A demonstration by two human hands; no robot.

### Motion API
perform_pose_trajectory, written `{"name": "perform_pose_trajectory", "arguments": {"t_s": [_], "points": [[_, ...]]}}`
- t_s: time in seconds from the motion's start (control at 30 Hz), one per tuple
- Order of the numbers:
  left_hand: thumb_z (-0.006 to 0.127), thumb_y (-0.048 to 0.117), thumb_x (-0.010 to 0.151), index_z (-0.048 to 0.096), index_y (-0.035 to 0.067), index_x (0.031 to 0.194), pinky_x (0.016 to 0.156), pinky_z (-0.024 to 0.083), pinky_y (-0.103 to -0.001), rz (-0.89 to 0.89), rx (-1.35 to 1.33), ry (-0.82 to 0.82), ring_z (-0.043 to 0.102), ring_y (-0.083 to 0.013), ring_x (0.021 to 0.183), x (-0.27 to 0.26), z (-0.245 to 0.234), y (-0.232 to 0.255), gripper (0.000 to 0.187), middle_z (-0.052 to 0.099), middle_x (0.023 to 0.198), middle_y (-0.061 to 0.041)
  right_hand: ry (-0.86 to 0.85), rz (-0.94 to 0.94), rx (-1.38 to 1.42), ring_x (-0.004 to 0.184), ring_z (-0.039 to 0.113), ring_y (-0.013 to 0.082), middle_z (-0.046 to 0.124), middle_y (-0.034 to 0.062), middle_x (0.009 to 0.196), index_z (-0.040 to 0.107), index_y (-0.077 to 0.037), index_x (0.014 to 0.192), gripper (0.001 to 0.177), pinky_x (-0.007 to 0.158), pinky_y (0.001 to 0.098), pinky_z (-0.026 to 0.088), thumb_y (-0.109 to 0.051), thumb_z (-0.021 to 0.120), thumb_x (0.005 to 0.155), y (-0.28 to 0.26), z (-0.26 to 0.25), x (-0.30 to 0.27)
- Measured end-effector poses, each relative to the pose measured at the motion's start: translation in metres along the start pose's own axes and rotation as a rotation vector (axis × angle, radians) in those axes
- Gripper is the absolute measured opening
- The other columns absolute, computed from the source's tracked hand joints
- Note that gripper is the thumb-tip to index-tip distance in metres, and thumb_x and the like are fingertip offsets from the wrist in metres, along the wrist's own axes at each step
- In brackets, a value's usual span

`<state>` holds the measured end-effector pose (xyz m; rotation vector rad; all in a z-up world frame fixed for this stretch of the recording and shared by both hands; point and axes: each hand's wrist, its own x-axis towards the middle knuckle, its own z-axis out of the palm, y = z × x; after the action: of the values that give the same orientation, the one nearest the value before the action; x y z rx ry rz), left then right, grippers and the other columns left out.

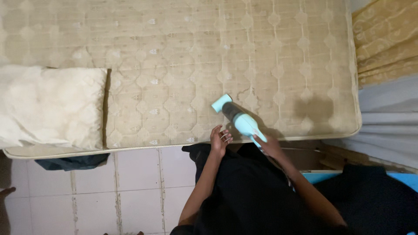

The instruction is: The person uses a handheld vacuum cleaner to clean the surface of a mattress. They move the vacuum back and forth across the mattress, covering the edges and the center area. A pillow is visible on the bed but is not handled during the task.

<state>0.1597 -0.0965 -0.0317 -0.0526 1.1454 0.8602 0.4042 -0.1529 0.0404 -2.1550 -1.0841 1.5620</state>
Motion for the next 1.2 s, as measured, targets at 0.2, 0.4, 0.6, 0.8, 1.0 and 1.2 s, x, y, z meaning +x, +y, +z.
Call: {"name": "perform_pose_trajectory", "arguments": {"t_s": [0.2, 0.4, 0.6, 0.8, 1.0, 1.2], "points": [[0.054, 0.034, 0.102, 0.054, 0.016, 0.129, 0.073, 0.057, -0.042, 0.056, -0.007, -0.001, 0.061, -0.0215, 0.081, 0.003, -0.004, -0.001, 0.032, 0.061, 0.098, -0.008, -0.009, -0.124, 0.151, 0.05, 0.058, 0.0127, 0.061, 0.0033, 0.061, 0.07, -0.002, 0.095, 0.061, 0.047, 0.0312, 0.047, -0.062, 0.061, 0.093, -0.049, 0.048, 0.079], [0.055, 0.038, 0.105, 0.059, 0.01, 0.129, 0.073, 0.052, -0.043, 0.203, 0.191, 0.126, 0.06, -0.0212, 0.086, -0.011, -0.01, 0.006, 0.037, 0.061, 0.103, -0.012, -0.211, -0.103, 0.382, 0.058, 0.062, 0.0159, 0.064, 0.009, 0.075, 0.06, -0.006, 0.114, 0.059, 0.057, 0.0345, 0.053, -0.062, 0.048, 0.098, -0.098, 0.1, 0.128], [0.046, 0.052, 0.106, 0.054, 0.008, 0.14, 0.1, 0.046, -0.04, 0.475, 0.56, 0.259, 0.058, -0.0252, 0.12, -0.048, 0.017, 0.039, 0.056, 0.061, 0.131, -0.015, -0.507, -0.06, 0.431, 0.107, 0.065, 0.0247, 0.064, 0.014, 0.121, 0.039, -0.006, 0.148, 0.08, 0.088, 0.0422, 0.054, -0.069, 0.022, 0.1, -0.091, 0.12, 0.094], [0.059, 0.041, 0.102, 0.073, -0.003, 0.101, 0.072, 0.052, -0.045, 0.41, 0.642, 0.184, 0.067, -0.0282, 0.079, -0.048, 0.002, 0.038, 0.046, 0.07, 0.086, -0.017, -0.561, -0.118, 0.082, 0.13, 0.058, 0.024, 0.056, 0.0138, 0.145, 0.043, -0.007, 0.151, 0.093, 0.095, 0.0415, 0.056, -0.074, 0.011, 0.096, -0.097, 0.087, 0.056], [0.07, 0.038, 0.103, 0.074, -0.005, 0.08, 0.057, 0.045, -0.034, 0.618, 1.178, 0.352, 0.057, -0.0222, 0.055, -0.015, -0.033, 0.024, 0.048, 0.069, 0.068, -0.021, -0.467, -0.156, 0.236, 0.112, 0.071, 0.0225, 0.073, 0.0122, 0.126, 0.061, -0.008, 0.139, 0.079, 0.081, 0.0342, 0.054, -0.066, 0.024, 0.101, -0.09, 0.031, 0.041], [0.063, 0.034, 0.096, 0.068, -0.001, 0.101, 0.054, 0.056, -0.031, 0.219, 0.524, -0.031, 0.07, -0.0174, 0.056, -0.06, -0.038, 0.072, 0.036, 0.076, 0.076, -0.011, -0.284, -0.057, 0.399, 0.103, 0.073, 0.0194, 0.075, 0.0093, 0.116, 0.063, -0.01, 0.131, 0.06, 0.077, 0.0322, 0.051, -0.057, 0.036, 0.104, -0.055, 0.02, 0.037]]}}
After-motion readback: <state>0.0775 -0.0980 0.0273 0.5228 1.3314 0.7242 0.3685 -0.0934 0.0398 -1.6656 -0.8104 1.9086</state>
